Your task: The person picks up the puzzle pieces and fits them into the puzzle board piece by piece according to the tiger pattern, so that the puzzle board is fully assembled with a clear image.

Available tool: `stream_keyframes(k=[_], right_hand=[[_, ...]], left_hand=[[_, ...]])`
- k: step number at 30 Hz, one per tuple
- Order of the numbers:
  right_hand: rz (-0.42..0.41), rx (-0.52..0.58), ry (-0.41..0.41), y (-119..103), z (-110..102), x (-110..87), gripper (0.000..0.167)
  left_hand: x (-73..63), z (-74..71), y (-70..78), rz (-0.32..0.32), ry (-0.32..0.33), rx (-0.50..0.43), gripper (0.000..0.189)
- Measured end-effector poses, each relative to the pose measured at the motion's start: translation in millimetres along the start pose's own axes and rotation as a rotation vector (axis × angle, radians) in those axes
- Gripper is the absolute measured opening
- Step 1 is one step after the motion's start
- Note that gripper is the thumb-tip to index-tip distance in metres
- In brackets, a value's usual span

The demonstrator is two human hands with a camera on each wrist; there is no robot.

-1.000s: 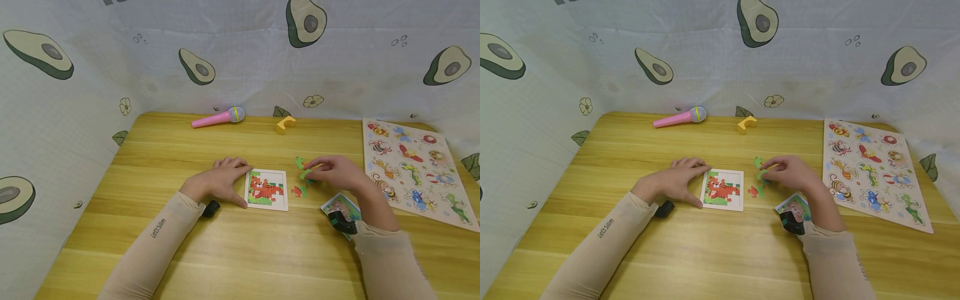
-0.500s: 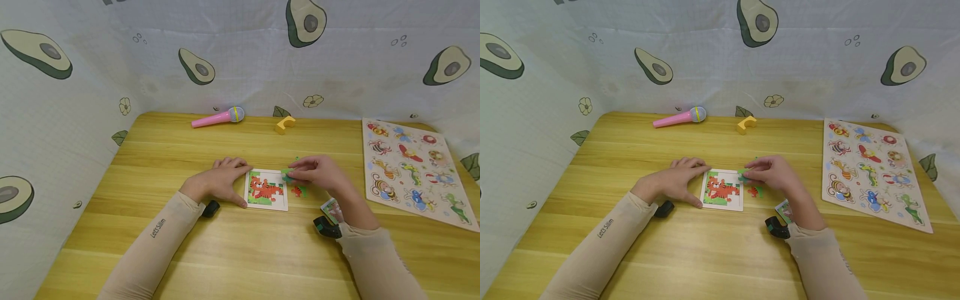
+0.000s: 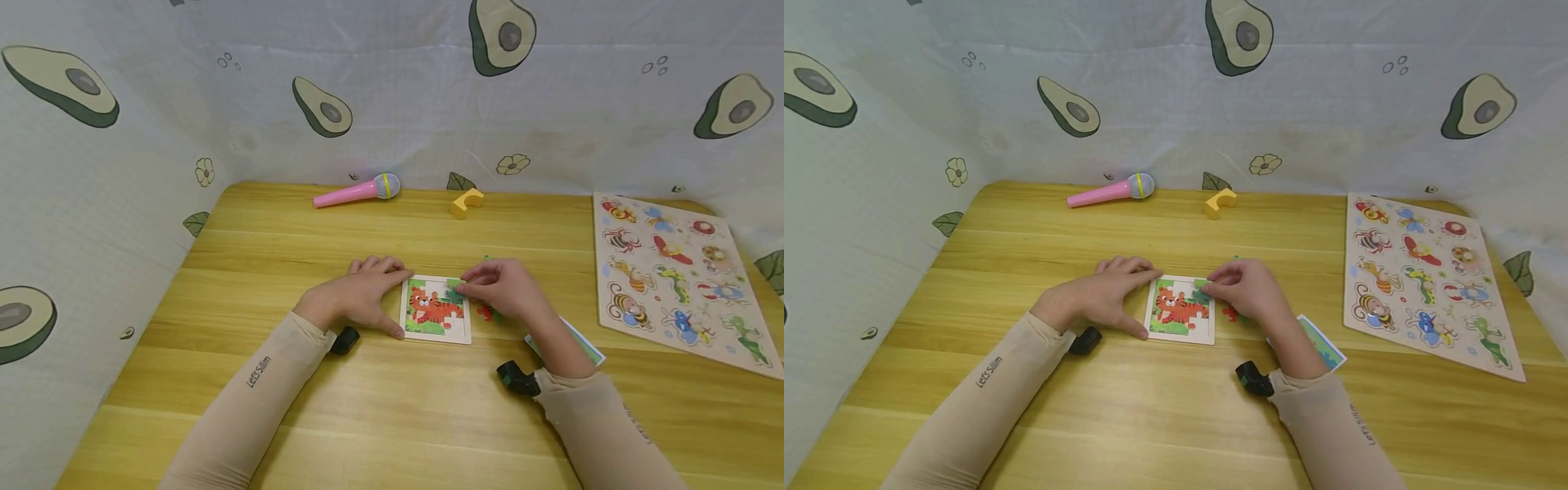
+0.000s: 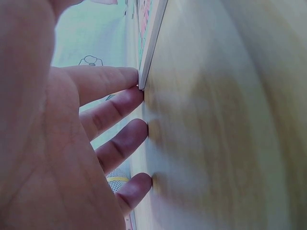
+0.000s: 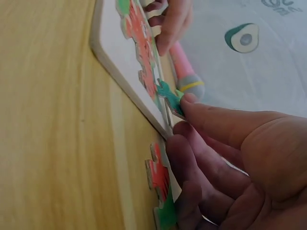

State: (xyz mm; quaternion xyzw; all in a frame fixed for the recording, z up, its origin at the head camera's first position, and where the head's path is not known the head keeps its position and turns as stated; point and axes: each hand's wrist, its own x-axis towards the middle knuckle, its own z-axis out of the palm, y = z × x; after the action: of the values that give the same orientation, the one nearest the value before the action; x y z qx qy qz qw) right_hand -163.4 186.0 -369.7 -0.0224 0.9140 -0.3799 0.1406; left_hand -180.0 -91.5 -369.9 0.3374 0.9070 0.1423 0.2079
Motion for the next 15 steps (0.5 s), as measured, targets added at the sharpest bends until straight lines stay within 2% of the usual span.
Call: stream_keyframes(k=[15], right_hand=[[-0.048, -0.107, 0.018, -0.7, 6.7, 0.6, 0.031]], left_hand=[[0.8, 1.1, -1.0, 0.001, 0.006, 0.001, 0.105]])
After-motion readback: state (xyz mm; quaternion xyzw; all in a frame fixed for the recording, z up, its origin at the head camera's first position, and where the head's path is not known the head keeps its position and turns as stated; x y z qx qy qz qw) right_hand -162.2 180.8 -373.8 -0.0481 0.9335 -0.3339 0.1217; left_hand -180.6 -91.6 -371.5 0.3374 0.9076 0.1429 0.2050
